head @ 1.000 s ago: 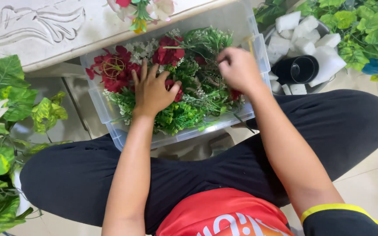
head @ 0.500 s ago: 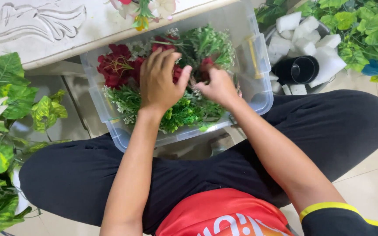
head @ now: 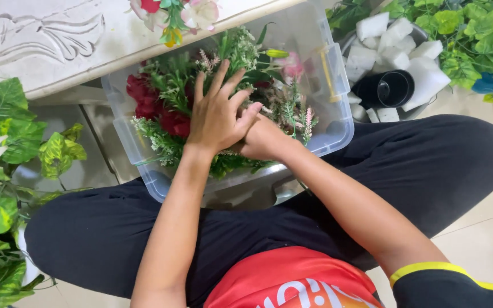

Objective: The person is selecting artificial flowers from a storage bin and arranging them on a small table to create a bouquet.

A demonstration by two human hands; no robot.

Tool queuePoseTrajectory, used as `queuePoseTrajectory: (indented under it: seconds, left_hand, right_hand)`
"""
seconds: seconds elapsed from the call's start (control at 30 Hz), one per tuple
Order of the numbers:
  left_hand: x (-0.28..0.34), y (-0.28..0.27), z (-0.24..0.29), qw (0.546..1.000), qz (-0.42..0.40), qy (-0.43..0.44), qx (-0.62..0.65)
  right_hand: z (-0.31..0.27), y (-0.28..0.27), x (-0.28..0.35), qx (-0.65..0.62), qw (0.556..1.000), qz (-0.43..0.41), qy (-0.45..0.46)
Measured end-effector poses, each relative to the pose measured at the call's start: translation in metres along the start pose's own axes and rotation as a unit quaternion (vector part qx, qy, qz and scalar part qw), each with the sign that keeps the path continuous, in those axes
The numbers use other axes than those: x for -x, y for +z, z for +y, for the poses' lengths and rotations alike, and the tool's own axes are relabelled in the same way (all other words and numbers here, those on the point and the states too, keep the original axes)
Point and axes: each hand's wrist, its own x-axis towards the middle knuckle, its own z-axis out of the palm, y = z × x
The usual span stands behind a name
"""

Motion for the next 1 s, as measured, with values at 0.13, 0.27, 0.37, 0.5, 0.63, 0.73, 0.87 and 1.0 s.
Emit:
queuePoseTrajectory:
  seconds: [0.13,0.27,0.37,0.5,0.63,0.73,0.87,1.0]
  left_hand:
    - [0.001,0.003,-0.006,1.000,-0.002,-0.019,-0.010]
    - [0.002,0.005,-0.014,0.998,-0.008,-0.038,-0.058]
    - [0.003,0.002,-0.012,0.997,-0.033,-0.059,-0.044]
    - [0.004,0.003,-0.015,0.994,-0.070,-0.074,-0.036]
    - [0.005,-0.005,-0.018,0.993,-0.070,-0.094,0.012]
    - [0.010,0.000,-0.028,0.987,-0.100,-0.120,0.031]
    - [0.005,-0.002,-0.028,0.997,-0.028,-0.071,0.019]
    - [0.003,0.014,-0.022,0.993,0.112,0.006,-0.042]
  right_hand:
    - [-0.022,-0.036,0.010,0.005,0.997,-0.072,-0.001]
    - [-0.030,-0.079,0.025,-0.012,0.992,-0.089,0.084]
    - [-0.003,-0.055,0.028,0.083,0.948,-0.202,0.232]
    - [0.007,-0.044,0.021,0.070,0.935,-0.256,0.237]
    - [0.032,-0.038,0.019,0.098,0.940,-0.225,0.236]
    - [0.038,-0.039,0.016,0.104,0.987,-0.037,0.114]
    - [0.033,-0.016,0.008,0.106,0.992,0.065,-0.010]
    - [0.043,0.043,-0.003,0.106,0.986,0.084,-0.099]
